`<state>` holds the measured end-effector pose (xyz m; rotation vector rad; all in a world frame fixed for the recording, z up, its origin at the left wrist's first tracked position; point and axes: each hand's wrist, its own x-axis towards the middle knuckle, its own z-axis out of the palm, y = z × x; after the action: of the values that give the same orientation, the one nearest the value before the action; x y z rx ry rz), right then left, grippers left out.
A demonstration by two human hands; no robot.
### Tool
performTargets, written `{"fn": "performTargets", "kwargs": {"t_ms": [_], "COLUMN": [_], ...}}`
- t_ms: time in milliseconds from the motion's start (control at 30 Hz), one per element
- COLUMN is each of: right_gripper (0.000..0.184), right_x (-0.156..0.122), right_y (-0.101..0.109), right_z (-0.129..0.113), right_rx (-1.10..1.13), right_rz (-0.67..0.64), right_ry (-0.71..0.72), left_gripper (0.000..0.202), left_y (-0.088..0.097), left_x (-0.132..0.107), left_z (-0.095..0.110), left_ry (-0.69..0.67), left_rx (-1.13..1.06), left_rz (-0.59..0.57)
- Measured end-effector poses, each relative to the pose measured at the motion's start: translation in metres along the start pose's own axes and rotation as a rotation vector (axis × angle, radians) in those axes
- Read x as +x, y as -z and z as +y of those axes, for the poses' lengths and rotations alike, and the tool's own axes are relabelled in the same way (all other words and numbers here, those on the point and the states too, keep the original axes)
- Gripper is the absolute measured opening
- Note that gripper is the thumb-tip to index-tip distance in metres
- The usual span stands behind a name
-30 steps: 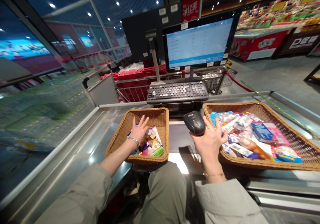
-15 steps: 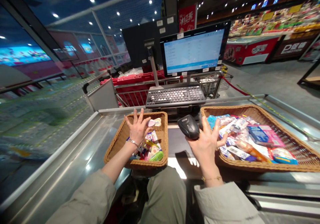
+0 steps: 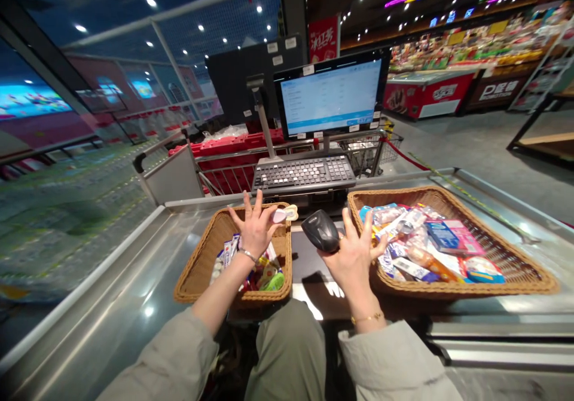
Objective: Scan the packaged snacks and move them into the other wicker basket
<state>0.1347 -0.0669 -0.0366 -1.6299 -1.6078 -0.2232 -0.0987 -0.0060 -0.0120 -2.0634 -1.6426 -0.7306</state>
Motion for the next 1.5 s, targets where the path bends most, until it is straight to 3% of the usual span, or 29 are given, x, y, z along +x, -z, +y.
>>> {"fn": "performTargets", "kwargs": {"t_ms": [433,1500], "right_gripper": [0.017,0.018], "right_x": [-0.002,-0.001], "right_y": [-0.001,0.005], "right_z": [0.002,0.001], "right_rx": [0.039,0.116], "right_rz": [0.022,0.010], "right_ry": [0.049,0.045], "left_gripper": [0.048,0.047], "left_y": [-0.007,-0.009], "left_x": [0.009,0.014], "left_z": [0.017,0.027], "left_ry": [0.028,0.033], "left_rx": [-0.065,-0.073], "left_rz": [0.053,0.024]}}
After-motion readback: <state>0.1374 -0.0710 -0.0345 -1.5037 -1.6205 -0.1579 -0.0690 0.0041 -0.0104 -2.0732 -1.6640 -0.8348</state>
